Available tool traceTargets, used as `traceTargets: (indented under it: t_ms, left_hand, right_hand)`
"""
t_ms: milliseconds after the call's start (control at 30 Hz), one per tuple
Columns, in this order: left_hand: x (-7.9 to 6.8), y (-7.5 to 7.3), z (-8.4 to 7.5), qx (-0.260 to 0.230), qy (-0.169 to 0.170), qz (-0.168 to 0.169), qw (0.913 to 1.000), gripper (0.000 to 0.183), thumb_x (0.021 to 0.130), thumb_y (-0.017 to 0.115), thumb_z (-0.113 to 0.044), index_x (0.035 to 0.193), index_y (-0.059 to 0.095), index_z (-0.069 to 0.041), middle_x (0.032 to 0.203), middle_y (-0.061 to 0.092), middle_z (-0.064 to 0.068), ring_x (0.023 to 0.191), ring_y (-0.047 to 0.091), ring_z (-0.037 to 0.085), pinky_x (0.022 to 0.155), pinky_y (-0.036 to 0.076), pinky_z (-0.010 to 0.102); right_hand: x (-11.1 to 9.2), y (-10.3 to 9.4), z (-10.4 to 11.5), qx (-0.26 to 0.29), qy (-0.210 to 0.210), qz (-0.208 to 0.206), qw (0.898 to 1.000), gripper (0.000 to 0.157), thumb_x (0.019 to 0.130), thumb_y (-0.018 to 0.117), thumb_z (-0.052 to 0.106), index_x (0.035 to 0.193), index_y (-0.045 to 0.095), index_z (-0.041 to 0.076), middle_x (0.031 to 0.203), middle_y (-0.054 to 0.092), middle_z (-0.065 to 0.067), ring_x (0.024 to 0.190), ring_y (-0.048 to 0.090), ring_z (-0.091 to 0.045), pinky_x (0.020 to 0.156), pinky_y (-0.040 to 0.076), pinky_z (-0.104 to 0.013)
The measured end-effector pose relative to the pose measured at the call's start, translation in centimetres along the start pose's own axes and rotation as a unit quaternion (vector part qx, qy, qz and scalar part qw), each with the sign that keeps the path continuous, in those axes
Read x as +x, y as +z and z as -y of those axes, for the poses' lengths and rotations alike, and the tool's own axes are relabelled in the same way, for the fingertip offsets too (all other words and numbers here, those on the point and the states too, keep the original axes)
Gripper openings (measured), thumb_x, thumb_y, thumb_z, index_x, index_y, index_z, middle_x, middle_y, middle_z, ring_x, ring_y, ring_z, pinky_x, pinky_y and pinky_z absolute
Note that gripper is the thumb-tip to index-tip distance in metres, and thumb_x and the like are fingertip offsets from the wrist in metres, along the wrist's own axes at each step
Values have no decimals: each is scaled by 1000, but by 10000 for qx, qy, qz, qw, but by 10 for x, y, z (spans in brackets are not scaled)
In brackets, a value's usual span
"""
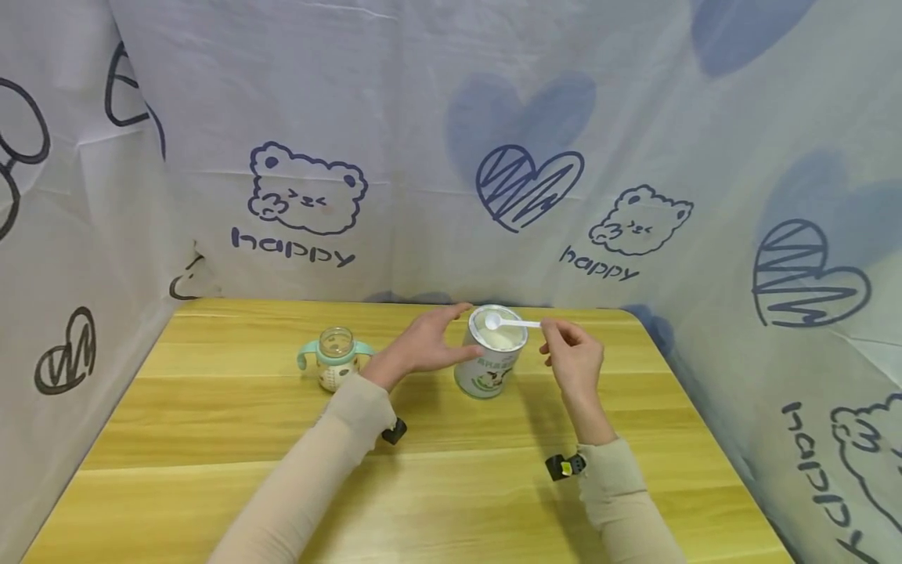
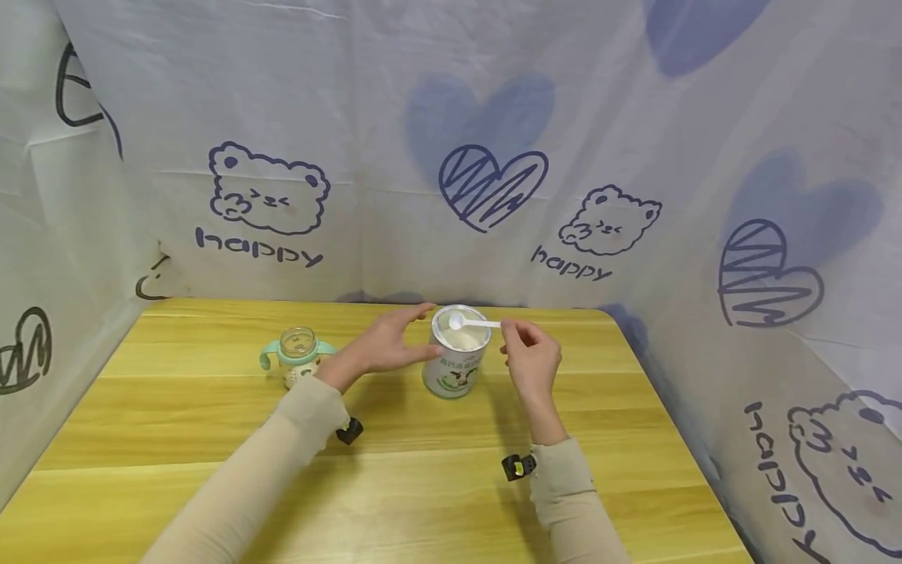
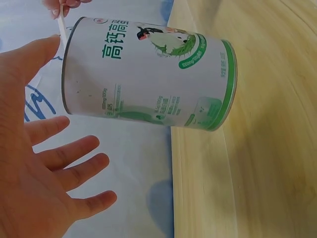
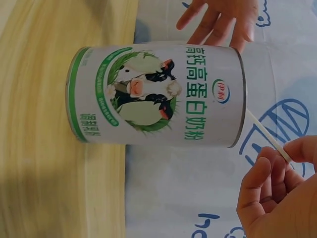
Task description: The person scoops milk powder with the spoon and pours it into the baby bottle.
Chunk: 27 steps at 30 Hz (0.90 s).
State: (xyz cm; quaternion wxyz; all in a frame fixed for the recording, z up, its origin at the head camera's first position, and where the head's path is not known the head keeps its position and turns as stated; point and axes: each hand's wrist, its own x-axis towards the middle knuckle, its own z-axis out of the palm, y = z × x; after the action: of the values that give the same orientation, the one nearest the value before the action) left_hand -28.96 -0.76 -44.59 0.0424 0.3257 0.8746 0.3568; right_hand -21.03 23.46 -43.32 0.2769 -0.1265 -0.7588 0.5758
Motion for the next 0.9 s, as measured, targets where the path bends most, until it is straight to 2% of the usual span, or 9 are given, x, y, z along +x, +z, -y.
traceTargets:
  t_ms: [167, 400, 667, 900]
  left_hand:
    - [3, 4, -3, -34, -72, 54, 10000, 95, 93, 71, -62, 167, 32, -17, 169, 39, 13, 155, 40, 36, 126, 34, 60]
    - [8, 7, -6, -80, -155, 54, 9998, 98, 92, 71, -64, 168, 29, -17, 170, 37, 12, 156, 37, 35, 127, 34, 57]
    - [10, 11, -6, -198, -73, 49, 9998, 101, 93, 71, -63, 168, 26, -13, 171, 35, 13, 158, 35, 35, 127, 34, 55]
    - [12, 16, -7, -264, 0, -3, 9997, 104, 92, 71, -63, 169, 24, -11, 171, 35, 16, 157, 36, 36, 127, 35, 56]
  right_hand:
    - [0, 1, -3, -320, -129, -84, 9994, 25, 98, 75, 26, 104, 81, 3, 75, 70, 10, 59, 63, -2, 51, 53, -18]
    - [-3, 3, -8, -487, -354, -71, 9982, 22, 98, 75, 24, 103, 82, 3, 78, 72, 1, 63, 66, -12, 51, 51, -18]
    - [-3, 8, -9, -709, -722, -95, 9948, 20, 97, 75, 20, 99, 81, 1, 80, 73, -10, 60, 60, -2, 52, 50, -16]
    - [-2, 12, -14, -1227, -1194, -194, 9850, 17, 95, 76, 18, 96, 82, 2, 86, 75, -16, 70, 59, -9, 61, 46, -15]
